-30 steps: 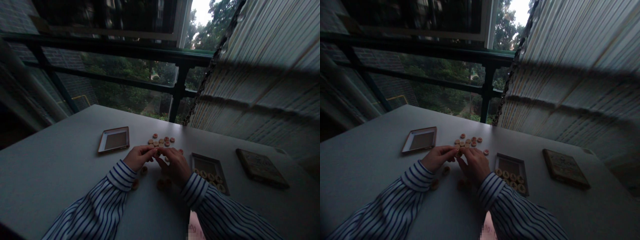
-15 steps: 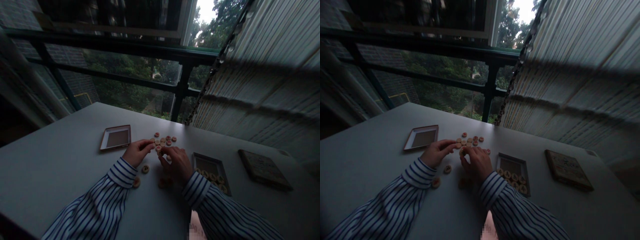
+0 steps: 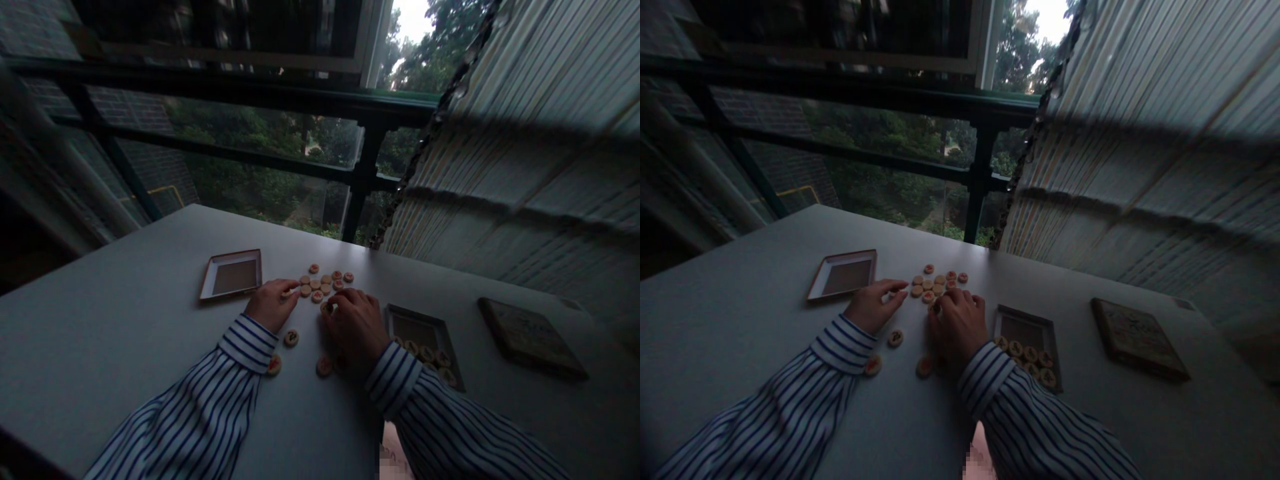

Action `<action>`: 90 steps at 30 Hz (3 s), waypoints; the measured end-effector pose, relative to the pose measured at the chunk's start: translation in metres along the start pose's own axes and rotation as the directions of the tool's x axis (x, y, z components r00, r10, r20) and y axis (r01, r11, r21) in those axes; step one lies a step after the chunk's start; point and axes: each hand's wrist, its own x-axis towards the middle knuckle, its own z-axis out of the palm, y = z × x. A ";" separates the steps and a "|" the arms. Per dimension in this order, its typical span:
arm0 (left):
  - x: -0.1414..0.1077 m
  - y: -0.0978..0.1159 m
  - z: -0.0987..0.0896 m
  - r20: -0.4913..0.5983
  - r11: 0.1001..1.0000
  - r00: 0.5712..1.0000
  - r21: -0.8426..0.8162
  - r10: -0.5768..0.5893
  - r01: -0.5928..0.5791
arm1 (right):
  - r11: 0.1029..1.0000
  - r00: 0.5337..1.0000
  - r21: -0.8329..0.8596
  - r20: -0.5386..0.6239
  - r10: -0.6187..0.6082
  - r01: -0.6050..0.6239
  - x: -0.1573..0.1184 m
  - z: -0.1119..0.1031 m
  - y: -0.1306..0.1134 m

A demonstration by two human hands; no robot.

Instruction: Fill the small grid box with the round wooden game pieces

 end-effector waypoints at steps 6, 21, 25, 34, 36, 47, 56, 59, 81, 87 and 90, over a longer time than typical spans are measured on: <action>-0.001 -0.004 0.007 0.031 0.994 0.995 0.061 0.090 -0.092 | 0.999 1.000 0.027 0.015 0.022 -0.022 0.000 0.004 0.004; -0.002 -0.008 0.016 0.089 0.927 0.959 0.248 0.267 -0.281 | 0.999 0.997 0.034 0.068 0.027 -0.030 0.000 0.007 0.006; -0.003 -0.008 0.017 0.109 0.913 0.955 0.279 0.277 -0.296 | 1.000 0.996 0.020 0.088 0.020 -0.021 -0.001 0.004 0.005; -0.006 -0.009 0.019 0.131 0.908 0.964 0.327 0.232 -0.263 | 1.000 0.999 0.004 0.046 -0.002 0.001 0.000 0.005 0.005; -0.006 -0.008 0.018 0.135 0.909 0.966 0.331 0.220 -0.254 | 1.000 1.000 0.000 0.029 0.001 -0.001 0.000 0.005 0.004; -0.002 -0.003 0.014 0.116 0.902 0.965 0.346 0.234 -0.261 | 1.000 1.000 -0.005 -0.020 -0.004 0.004 0.000 0.002 0.001; -0.001 0.000 0.015 0.104 0.899 0.974 0.373 0.203 -0.227 | 1.000 1.000 -0.014 -0.003 -0.005 0.005 0.000 0.005 0.001; -0.001 -0.002 0.016 0.088 0.900 0.976 0.377 0.200 -0.219 | 1.000 1.000 -0.014 0.004 -0.008 0.008 0.000 0.006 0.001; 0.004 0.003 0.008 -0.162 0.969 0.984 -0.223 0.070 -0.105 | 0.996 0.997 0.048 -0.041 -0.069 0.071 0.001 0.007 0.003; 0.002 0.012 0.001 -0.086 0.859 0.973 -0.492 -0.214 0.145 | 0.996 0.997 0.059 -0.054 -0.062 0.065 0.002 0.004 0.003; 0.003 0.014 -0.001 -0.037 0.768 0.943 -0.591 -0.330 0.246 | 0.995 0.996 0.069 -0.062 -0.065 0.069 0.002 0.005 0.004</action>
